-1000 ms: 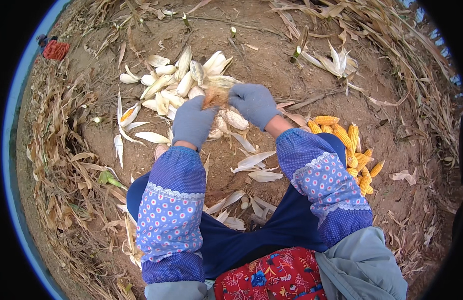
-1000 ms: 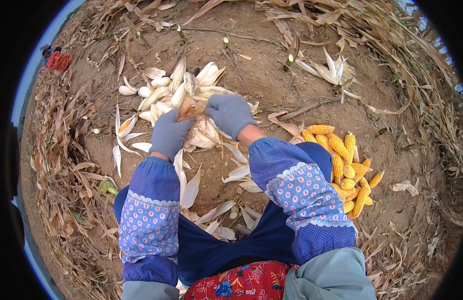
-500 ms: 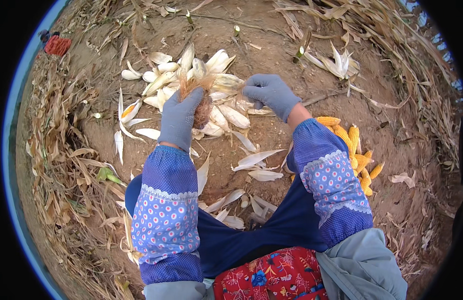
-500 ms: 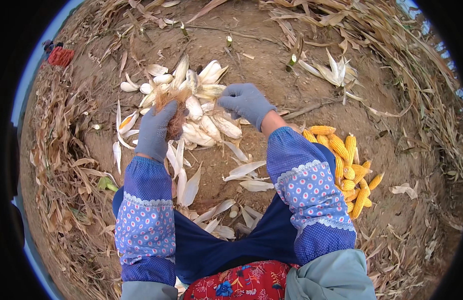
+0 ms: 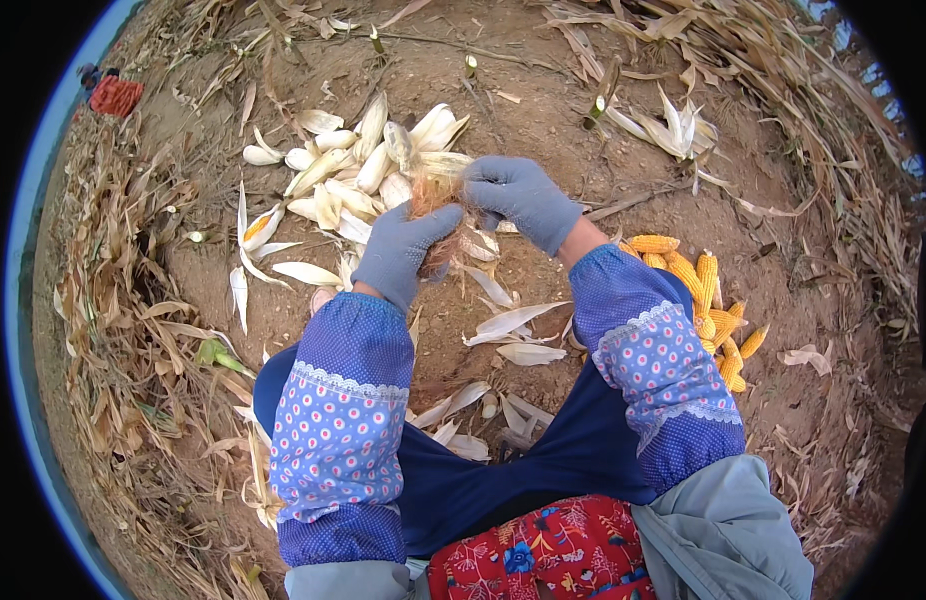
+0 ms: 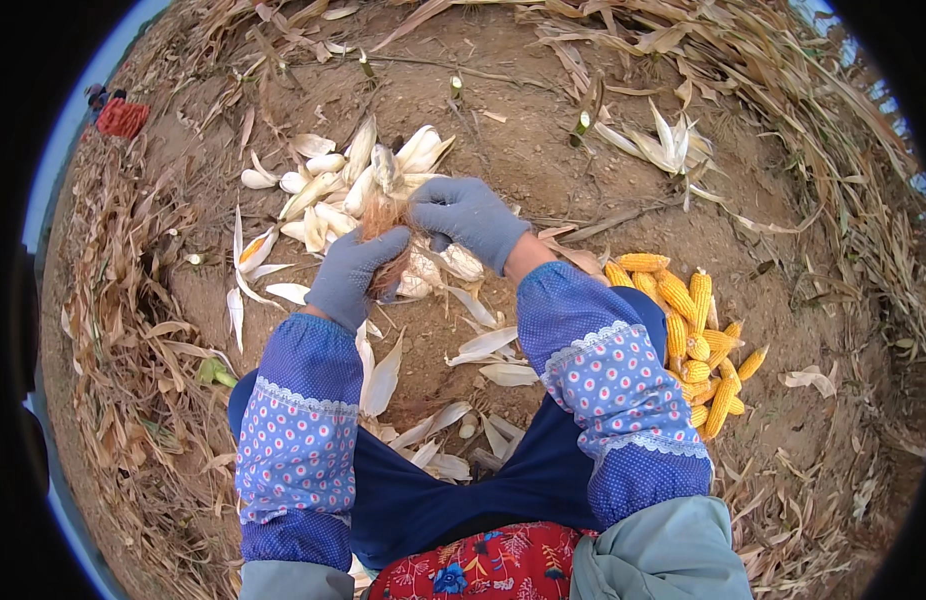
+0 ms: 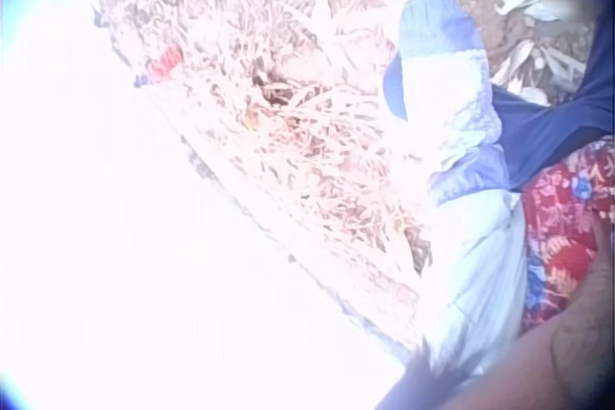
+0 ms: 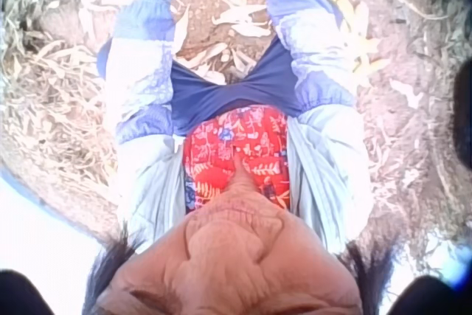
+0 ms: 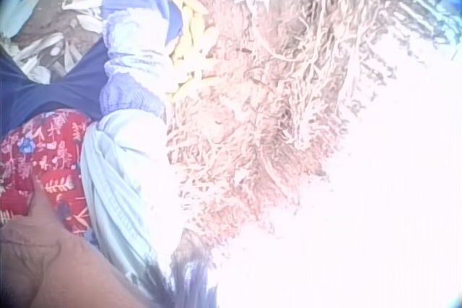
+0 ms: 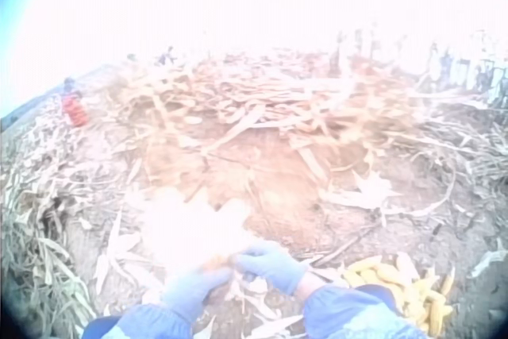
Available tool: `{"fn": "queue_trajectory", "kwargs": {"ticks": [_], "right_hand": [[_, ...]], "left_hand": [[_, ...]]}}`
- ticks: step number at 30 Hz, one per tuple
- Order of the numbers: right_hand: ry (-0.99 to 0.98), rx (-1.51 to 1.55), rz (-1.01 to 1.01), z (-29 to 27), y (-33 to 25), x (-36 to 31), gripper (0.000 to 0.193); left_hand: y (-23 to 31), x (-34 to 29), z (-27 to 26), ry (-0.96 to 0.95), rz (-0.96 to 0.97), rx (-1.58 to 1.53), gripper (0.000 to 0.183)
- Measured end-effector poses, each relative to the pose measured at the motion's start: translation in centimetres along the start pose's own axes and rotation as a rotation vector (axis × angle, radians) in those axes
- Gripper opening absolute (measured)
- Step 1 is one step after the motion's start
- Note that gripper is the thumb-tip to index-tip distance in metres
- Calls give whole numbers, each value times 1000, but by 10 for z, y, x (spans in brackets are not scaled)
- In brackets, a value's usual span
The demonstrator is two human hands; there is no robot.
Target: The person sits on the ground in a cornfield and shucks corn cobs by hand, removing the husks and silk. They place the shucked cobs into a growing pile to the right and discard the husks to the left.
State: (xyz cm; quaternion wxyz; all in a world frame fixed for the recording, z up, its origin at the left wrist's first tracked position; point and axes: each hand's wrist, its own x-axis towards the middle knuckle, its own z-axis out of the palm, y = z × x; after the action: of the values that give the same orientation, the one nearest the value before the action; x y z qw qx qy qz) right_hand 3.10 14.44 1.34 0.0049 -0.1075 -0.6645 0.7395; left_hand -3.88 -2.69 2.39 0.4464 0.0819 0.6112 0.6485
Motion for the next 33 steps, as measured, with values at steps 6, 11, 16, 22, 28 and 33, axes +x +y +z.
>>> {"fn": "queue_trajectory", "kwargs": {"ticks": [6, 11, 16, 22, 28, 33], "right_hand": [[127, -328, -76, -2, 12, 5, 17], [447, -723, -142, -14, 24, 12, 20], [727, -684, -108, -28, 12, 9, 21], [354, -197, -34, -28, 8, 6, 18], [-17, -105, 53, 6, -4, -4, 20], [-58, -459, 34, 14, 25, 5, 21]], "left_hand": [[4, 0, 4, 116, 7, 11, 31], [7, -2, -1, 140, -13, 28, 30], [5, 2, -13, 330, 78, -55, 29], [3, 2, -20, 373, 140, -105, 31], [4, 5, -10, 330, 132, -163, 25], [9, 1, -1, 324, 152, -186, 26]]}}
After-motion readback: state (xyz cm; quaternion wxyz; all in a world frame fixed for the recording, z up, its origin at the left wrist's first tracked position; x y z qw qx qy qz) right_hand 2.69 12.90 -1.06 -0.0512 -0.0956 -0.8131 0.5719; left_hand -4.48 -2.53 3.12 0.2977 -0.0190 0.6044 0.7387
